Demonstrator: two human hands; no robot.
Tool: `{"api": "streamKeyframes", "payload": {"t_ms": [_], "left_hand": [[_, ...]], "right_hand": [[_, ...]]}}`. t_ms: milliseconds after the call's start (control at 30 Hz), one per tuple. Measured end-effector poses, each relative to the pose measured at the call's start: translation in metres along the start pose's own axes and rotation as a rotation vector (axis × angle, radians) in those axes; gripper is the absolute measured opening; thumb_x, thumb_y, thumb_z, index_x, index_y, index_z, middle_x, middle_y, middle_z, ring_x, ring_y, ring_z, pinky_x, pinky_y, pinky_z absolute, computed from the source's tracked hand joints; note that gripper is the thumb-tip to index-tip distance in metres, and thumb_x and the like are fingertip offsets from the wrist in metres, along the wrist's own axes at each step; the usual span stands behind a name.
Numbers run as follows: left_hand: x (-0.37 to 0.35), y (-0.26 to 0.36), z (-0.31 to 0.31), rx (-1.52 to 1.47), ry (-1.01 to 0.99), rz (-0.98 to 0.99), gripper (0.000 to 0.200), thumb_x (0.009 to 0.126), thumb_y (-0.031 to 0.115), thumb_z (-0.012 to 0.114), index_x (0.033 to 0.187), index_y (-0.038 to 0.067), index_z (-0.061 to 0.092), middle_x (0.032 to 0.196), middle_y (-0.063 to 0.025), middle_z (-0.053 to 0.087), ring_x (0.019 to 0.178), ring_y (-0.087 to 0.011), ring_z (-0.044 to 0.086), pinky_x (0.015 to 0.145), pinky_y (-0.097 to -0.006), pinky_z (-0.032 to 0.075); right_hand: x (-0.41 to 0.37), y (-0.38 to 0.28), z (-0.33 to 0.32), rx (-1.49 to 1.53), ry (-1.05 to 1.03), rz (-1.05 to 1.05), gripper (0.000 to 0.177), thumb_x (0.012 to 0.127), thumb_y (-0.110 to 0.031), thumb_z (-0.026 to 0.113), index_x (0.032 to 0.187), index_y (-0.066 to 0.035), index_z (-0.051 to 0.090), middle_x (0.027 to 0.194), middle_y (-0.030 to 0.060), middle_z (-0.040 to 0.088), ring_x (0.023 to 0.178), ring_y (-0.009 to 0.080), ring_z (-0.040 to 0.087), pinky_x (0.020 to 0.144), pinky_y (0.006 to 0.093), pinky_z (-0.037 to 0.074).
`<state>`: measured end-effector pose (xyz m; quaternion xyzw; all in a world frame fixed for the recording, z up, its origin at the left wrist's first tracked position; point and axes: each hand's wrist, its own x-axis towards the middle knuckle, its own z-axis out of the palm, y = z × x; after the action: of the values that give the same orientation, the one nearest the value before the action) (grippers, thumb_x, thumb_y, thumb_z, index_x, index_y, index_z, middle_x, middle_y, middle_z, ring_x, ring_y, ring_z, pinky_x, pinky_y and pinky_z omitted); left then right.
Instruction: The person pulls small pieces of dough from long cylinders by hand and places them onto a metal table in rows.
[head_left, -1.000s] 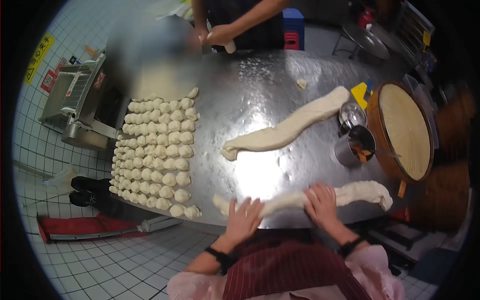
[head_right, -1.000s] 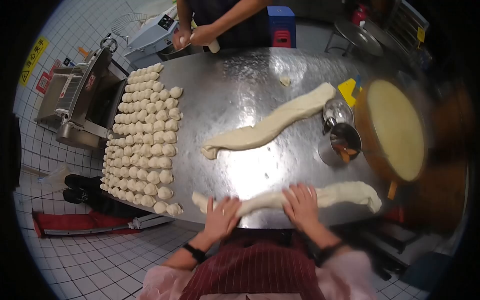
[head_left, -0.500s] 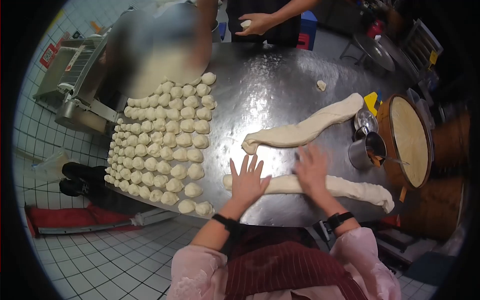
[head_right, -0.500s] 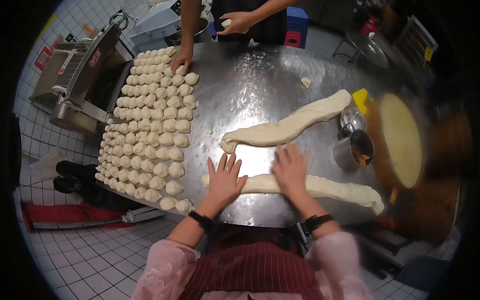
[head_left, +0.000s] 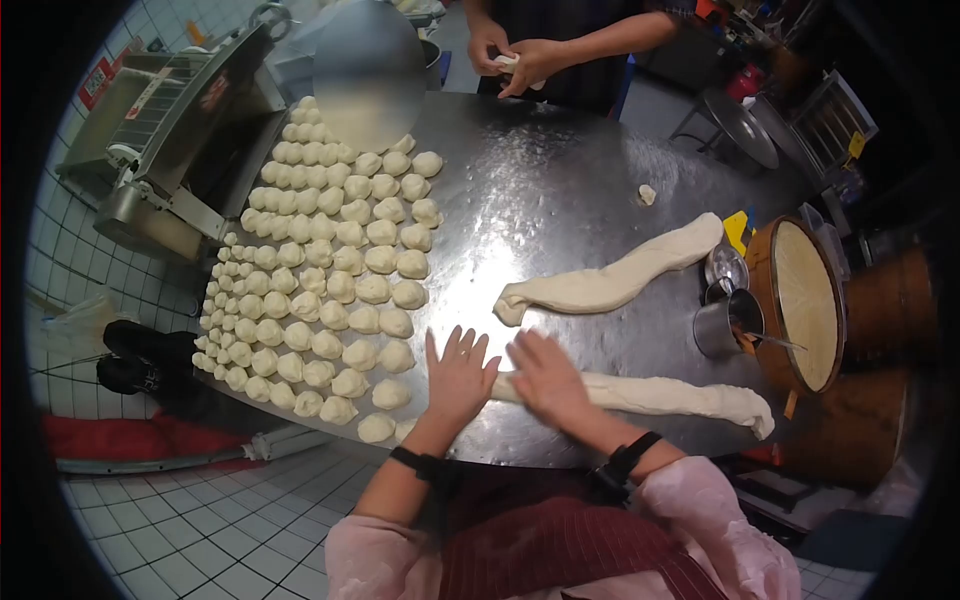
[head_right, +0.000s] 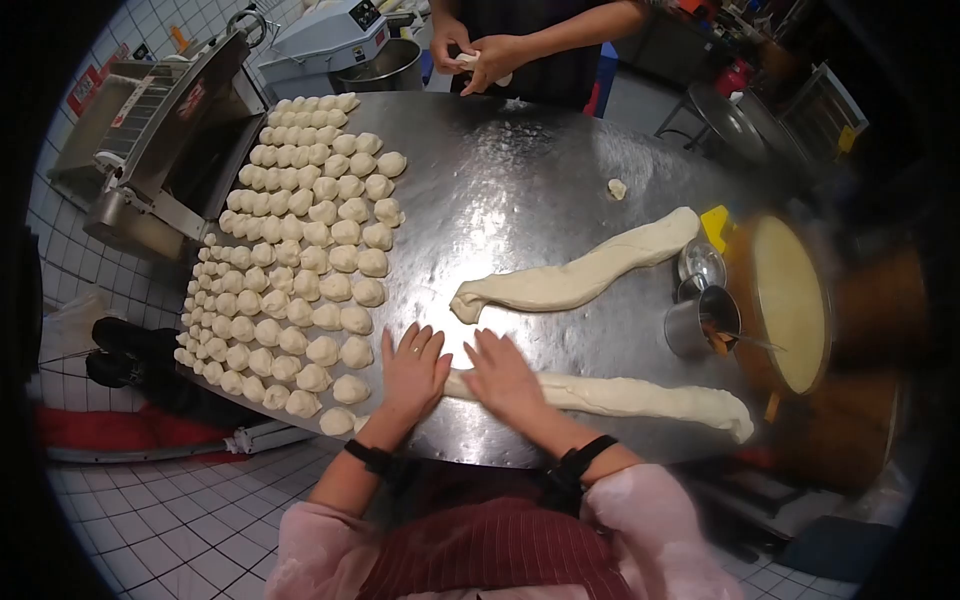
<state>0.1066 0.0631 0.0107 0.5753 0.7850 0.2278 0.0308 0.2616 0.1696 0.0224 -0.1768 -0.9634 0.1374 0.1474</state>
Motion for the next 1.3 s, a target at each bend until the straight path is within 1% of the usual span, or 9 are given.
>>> {"api": "streamKeyframes", "payload": {"t_ms": [67, 200, 300, 433, 667, 767, 967, 1167, 1300], "left_hand": [[-0.037, 0.0, 0.0, 0.034, -0.031, -0.001, 0.038, 0.088, 0.025, 0.055, 0.12, 0.004, 0.056, 0.13, -0.0194, 0.051, 0.123, -0.0396, 0.044, 0.103, -0.0637, 0.024], [-0.08, 0.009, 0.002, -0.031, -0.036, 0.012, 0.041, 0.089, 0.023, 0.053, 0.125, 0.004, 0.053, 0.128, -0.0175, 0.053, 0.124, -0.0354, 0.045, 0.103, -0.0632, 0.025], [-0.016, 0.001, -0.002, 0.007, 0.063, -0.075, 0.04, 0.091, 0.027, 0.053, 0.123, 0.003, 0.055, 0.125, -0.0173, 0.055, 0.124, -0.0316, 0.046, 0.106, -0.0582, 0.027], [0.008, 0.008, -0.034, -0.097, 0.295, -0.141, 0.035, 0.095, 0.022, 0.049, 0.122, 0.0, 0.054, 0.123, -0.0183, 0.057, 0.12, -0.0336, 0.049, 0.105, -0.0488, 0.032], [-0.082, 0.039, -0.007, -0.977, 0.54, -0.99, 0.037, 0.097, 0.028, 0.051, 0.118, -0.002, 0.053, 0.111, -0.0182, 0.06, 0.101, -0.0256, 0.061, 0.091, -0.0352, 0.047], [-0.085, 0.069, -0.002, -1.699, 0.242, -1.368, 0.053, 0.089, 0.047, 0.062, 0.116, 0.003, 0.051, 0.104, -0.0134, 0.06, 0.096, -0.0246, 0.061, 0.086, -0.0384, 0.052], [-0.06, 0.078, 0.013, -2.244, 0.459, -1.227, 0.045, 0.086, 0.031, 0.07, 0.114, 0.001, 0.051, 0.102, -0.015, 0.061, 0.09, -0.024, 0.062, 0.078, -0.0371, 0.055], [-0.065, 0.086, -0.055, -1.676, 1.018, -0.765, 0.018, 0.086, 0.011, 0.064, 0.099, 0.0, 0.056, 0.071, -0.0055, 0.056, 0.072, -0.0204, 0.062, 0.073, -0.0347, 0.053], [-0.056, 0.11, -0.045, -1.615, 0.51, -0.763, 0.035, 0.084, 0.013, 0.068, 0.113, 0.001, 0.053, 0.093, -0.0033, 0.058, 0.089, -0.0169, 0.061, 0.085, -0.0321, 0.05]], "right_hand": [[-0.021, -0.03, -0.006, 0.12, -0.303, -0.018, 0.057, 0.085, -0.032, 0.062, 0.131, -0.001, 0.047, 0.134, 0.0197, 0.046, 0.127, 0.0344, 0.041, 0.108, 0.0485, 0.031], [-0.054, -0.015, 0.012, -0.064, -0.262, -0.475, 0.057, 0.09, -0.042, 0.053, 0.136, -0.009, 0.044, 0.14, 0.0129, 0.044, 0.131, 0.026, 0.04, 0.109, 0.0508, 0.029], [0.015, -0.012, 0.0, -0.023, -0.108, -0.11, 0.049, 0.089, -0.033, 0.055, 0.128, -0.004, 0.051, 0.132, 0.0167, 0.049, 0.123, 0.0327, 0.046, 0.104, 0.0493, 0.035], [0.029, -0.001, 0.008, 0.218, -0.027, -0.125, 0.05, 0.088, -0.032, 0.057, 0.127, -0.001, 0.05, 0.129, 0.0201, 0.05, 0.12, 0.0363, 0.047, 0.103, 0.0468, 0.036], [0.011, -0.014, -0.002, 0.326, -0.187, -0.11, 0.039, 0.079, -0.022, 0.068, 0.113, -0.005, 0.058, 0.099, 0.0123, 0.059, 0.095, 0.0313, 0.057, 0.083, 0.0438, 0.045], [0.013, -0.009, 0.001, 0.497, -0.224, -0.136, 0.036, 0.077, -0.018, 0.069, 0.11, -0.006, 0.059, 0.097, 0.0136, 0.06, 0.09, 0.0324, 0.058, 0.08, 0.0424, 0.047], [-0.02, -0.027, -0.054, 0.624, -0.264, -0.367, 0.041, 0.077, -0.019, 0.071, 0.113, -0.005, 0.056, 0.099, 0.0146, 0.059, 0.089, 0.034, 0.058, 0.08, 0.041, 0.049], [0.017, -0.006, -0.088, 0.759, -0.44, -0.216, 0.065, 0.076, -0.032, 0.077, 0.131, -0.011, 0.049, 0.111, 0.0119, 0.057, 0.093, 0.0225, 0.06, 0.077, 0.0335, 0.051], [0.059, -0.018, -0.086, 1.024, -0.737, -0.113, 0.082, 0.072, -0.033, 0.08, 0.141, -0.011, 0.04, 0.12, 0.0136, 0.055, 0.099, 0.0173, 0.058, 0.081, 0.0301, 0.048]]}}
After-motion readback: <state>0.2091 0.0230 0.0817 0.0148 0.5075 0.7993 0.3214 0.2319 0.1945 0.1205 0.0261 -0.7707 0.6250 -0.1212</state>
